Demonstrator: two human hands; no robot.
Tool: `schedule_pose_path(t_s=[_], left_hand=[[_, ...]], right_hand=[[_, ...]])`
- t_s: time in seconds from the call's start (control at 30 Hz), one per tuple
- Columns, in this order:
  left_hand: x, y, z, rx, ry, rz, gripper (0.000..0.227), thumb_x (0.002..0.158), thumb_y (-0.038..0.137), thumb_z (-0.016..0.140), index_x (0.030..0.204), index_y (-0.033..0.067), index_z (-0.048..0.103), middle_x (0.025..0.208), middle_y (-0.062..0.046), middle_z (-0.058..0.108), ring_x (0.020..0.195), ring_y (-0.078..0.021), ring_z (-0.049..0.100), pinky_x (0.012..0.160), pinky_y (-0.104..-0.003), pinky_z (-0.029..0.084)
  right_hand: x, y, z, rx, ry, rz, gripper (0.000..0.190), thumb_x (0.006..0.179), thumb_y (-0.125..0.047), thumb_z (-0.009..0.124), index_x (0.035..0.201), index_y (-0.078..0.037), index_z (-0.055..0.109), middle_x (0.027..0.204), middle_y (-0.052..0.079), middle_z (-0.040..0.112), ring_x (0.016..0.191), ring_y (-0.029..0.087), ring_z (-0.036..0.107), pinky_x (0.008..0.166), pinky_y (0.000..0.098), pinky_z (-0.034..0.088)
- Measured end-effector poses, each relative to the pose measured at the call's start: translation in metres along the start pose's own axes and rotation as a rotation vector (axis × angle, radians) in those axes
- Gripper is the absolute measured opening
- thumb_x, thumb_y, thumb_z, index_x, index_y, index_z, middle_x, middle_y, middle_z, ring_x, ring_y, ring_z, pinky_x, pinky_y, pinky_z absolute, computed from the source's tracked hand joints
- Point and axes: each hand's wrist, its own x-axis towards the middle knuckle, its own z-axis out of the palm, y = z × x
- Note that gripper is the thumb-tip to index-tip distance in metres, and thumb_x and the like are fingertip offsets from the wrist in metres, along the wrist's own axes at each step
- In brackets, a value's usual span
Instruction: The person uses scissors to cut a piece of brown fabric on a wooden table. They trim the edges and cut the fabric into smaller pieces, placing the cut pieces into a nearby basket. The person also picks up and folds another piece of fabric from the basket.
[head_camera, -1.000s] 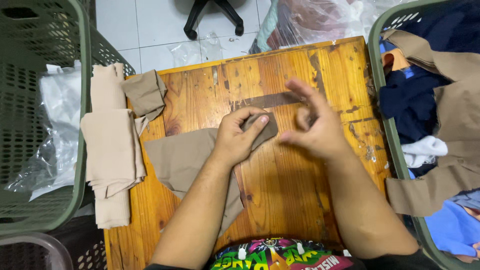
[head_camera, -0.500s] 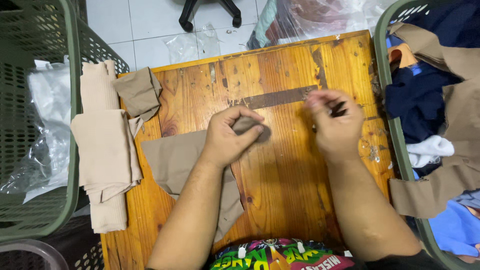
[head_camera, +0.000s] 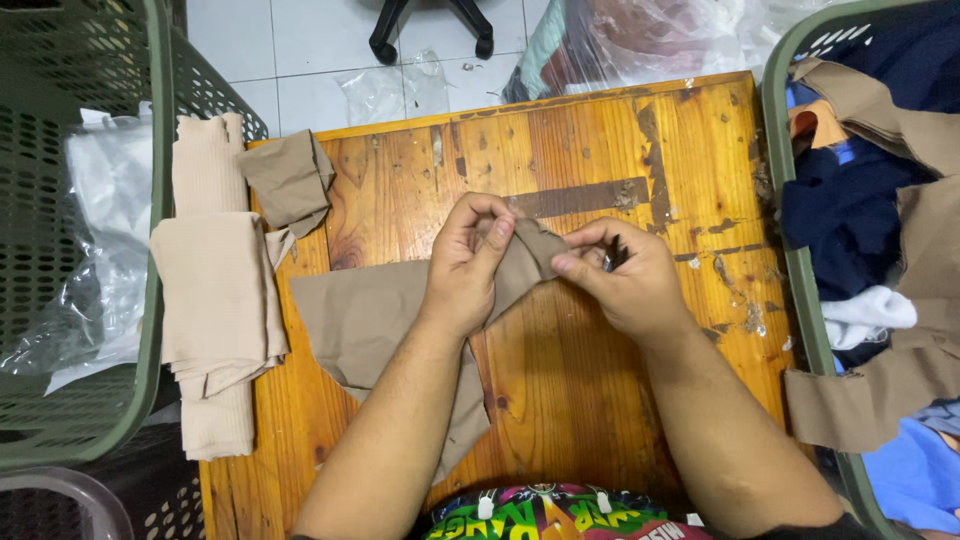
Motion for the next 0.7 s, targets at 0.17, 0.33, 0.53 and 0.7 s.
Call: schedule_pose_path(t_s=[0.17,0.33,0.53,0.7], left_hand=[[-0.001,-0.006,-0.004,0.007,-0.092,-0.027,0.032,0.079,0.017,0.06,0.103,0.0072,0.042,0.091,-0.014,0.061,0.086,-0.0157,0.056,0.079,-0.027,0.042],[-0.004,-0.02,-0.009,0.041,-0.053,-0.161,0.055,0.057,0.006,0.08,0.106,0.0054,0.054,0.092,-0.005,0.06,0.083,-0.0096,0.057,0.076,-0.025,0.048],[-0.002,-0.029,-0.011,-0.099,0.05,-0.183,0.012,0.068,0.003,0.069,0.072,0.003,0.058,0.063,-0.013,0.062,0.054,-0.0137,0.062,0.047,-0.021,0.049],[-0.002,-0.01,0.001,-0.19,0.163,-0.213,0.011,0.077,0.006,0.062,0.077,0.0007,0.053,0.072,-0.017,0.062,0.053,-0.0217,0.063,0.041,-0.026,0.054]], right_hand=[[0.003,-0.013,0.002,0.048,0.08,-0.022,0.011,0.074,0.001,0.066,0.083,0.005,0.061,0.057,0.005,0.054,0.043,0.001,0.041,0.039,0.0133,0.033],[0.003,-0.009,0.006,0.144,0.068,-0.022,0.01,0.08,0.001,0.058,0.088,0.007,0.059,0.055,0.007,0.05,0.036,0.004,0.035,0.033,0.016,0.03],[0.001,-0.026,0.017,0.241,0.008,0.083,0.016,0.081,0.002,0.051,0.095,0.008,0.056,0.061,0.01,0.051,0.038,0.003,0.034,0.034,0.0155,0.027],[-0.006,-0.033,0.018,0.094,-0.103,0.127,0.027,0.072,0.004,0.046,0.098,0.008,0.053,0.062,0.006,0.046,0.049,0.008,0.037,0.044,0.0182,0.029]])
